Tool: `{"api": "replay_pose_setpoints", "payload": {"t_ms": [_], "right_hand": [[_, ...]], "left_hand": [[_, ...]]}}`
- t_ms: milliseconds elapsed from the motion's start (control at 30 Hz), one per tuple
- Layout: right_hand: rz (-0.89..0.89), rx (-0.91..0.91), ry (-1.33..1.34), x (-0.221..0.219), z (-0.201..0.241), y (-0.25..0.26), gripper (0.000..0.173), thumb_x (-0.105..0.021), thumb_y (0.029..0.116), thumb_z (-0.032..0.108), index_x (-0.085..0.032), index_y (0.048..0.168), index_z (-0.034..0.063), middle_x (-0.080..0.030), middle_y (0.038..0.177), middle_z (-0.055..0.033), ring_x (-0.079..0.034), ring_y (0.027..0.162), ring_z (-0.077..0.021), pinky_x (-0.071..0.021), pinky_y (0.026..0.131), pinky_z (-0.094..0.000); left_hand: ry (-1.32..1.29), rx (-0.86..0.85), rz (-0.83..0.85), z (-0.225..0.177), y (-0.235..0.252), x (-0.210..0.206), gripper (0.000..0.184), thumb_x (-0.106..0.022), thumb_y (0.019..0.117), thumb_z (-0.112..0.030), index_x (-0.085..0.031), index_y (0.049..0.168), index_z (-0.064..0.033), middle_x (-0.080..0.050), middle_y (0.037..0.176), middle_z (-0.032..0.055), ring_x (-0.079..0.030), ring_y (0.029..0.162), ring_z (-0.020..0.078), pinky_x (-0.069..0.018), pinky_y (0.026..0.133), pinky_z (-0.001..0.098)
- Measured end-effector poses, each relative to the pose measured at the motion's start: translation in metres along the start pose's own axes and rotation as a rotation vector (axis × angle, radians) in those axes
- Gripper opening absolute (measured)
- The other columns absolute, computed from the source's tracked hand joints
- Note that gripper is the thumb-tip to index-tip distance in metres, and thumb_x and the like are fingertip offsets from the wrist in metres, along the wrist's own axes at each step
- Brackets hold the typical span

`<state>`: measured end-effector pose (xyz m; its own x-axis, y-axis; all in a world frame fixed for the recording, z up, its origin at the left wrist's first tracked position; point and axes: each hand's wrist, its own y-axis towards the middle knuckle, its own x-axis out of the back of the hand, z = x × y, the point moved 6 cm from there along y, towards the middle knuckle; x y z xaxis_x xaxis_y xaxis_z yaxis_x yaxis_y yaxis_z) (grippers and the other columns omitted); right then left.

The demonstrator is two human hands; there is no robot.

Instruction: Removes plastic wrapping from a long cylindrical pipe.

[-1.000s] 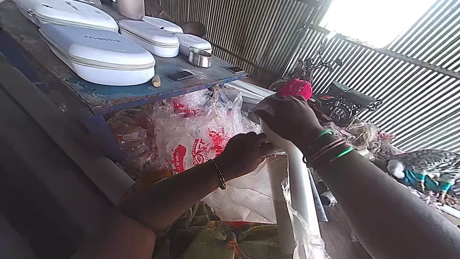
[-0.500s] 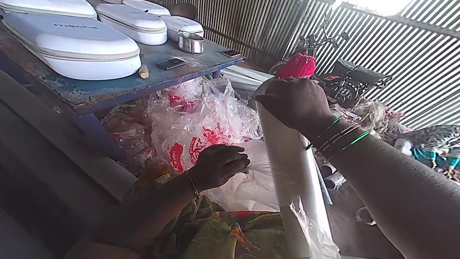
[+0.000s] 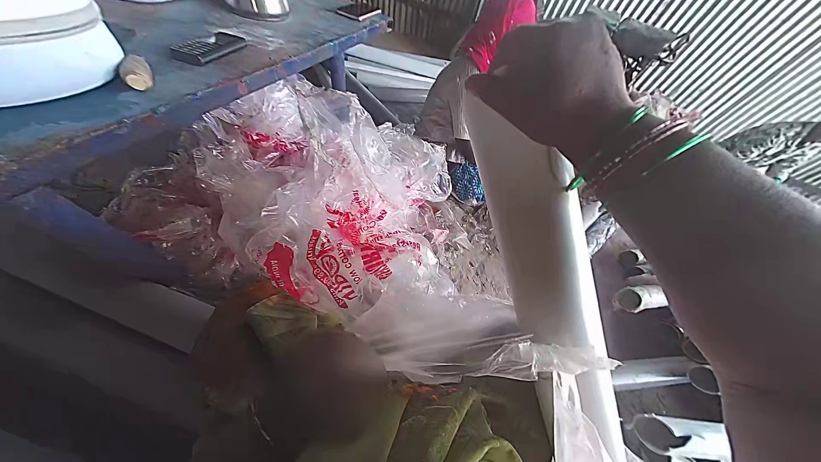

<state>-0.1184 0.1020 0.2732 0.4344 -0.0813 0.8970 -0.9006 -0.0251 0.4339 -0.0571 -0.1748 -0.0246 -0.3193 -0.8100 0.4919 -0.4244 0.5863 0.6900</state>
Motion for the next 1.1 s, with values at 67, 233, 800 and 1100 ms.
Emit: {"api": "replay_pose_setpoints", "payload": {"t_ms": [67, 233, 800, 1100], "right_hand": [[0.000, -0.001, 0.003, 0.000, 0.004, 0.000, 0.039, -0.060, 0.1001, 0.039, -0.066, 0.091, 0.0013, -0.067, 0.091, -0.0176, -0.064, 0.089, -0.0359, -0.0448, 0.075, -0.0594], [0.032, -0.026, -0.024, 0.000, 0.017, 0.001, 0.037, -0.057, 0.1023, 0.038, -0.065, 0.088, 0.0048, -0.065, 0.089, -0.0144, -0.063, 0.090, -0.0327, -0.0431, 0.075, -0.0562], [0.044, -0.010, -0.025, 0.011, 0.026, -0.005, 0.033, -0.055, 0.1036, 0.035, -0.070, 0.098, 0.0060, -0.068, 0.095, -0.0141, -0.065, 0.095, -0.0328, -0.0455, 0.078, -0.0556], [-0.104, 0.105, 0.037, 0.039, 0.010, -0.013, 0.027, -0.062, 0.1011, 0.029, -0.068, 0.085, 0.0078, -0.061, 0.076, -0.0077, -0.059, 0.074, -0.0218, -0.0427, 0.067, -0.0444]], "left_hand": [[-0.097, 0.035, 0.002, 0.005, 0.014, 0.018, 0.050, -0.052, 0.1019, -0.057, -0.068, 0.130, -0.0184, -0.067, 0.132, -0.0015, -0.056, 0.130, 0.0039, -0.0456, 0.110, 0.0242], [-0.139, 0.177, -0.167, 0.009, 0.045, 0.040, 0.078, -0.037, 0.0990, -0.072, -0.062, 0.138, -0.0103, -0.063, 0.140, 0.0019, -0.053, 0.134, 0.0082, -0.0441, 0.112, 0.0309], [0.134, -0.464, 0.204, -0.134, 0.125, -0.116, 0.037, -0.068, 0.0898, -0.018, -0.071, 0.126, -0.0145, -0.071, 0.119, 0.0134, -0.066, 0.111, 0.0329, -0.0534, 0.090, 0.0418], [-0.028, -0.533, 0.051, -0.142, 0.124, -0.117, 0.017, -0.057, 0.0966, -0.008, -0.074, 0.094, -0.0125, -0.076, 0.099, 0.0069, -0.069, 0.098, 0.0249, -0.0537, 0.082, 0.0328]]}}
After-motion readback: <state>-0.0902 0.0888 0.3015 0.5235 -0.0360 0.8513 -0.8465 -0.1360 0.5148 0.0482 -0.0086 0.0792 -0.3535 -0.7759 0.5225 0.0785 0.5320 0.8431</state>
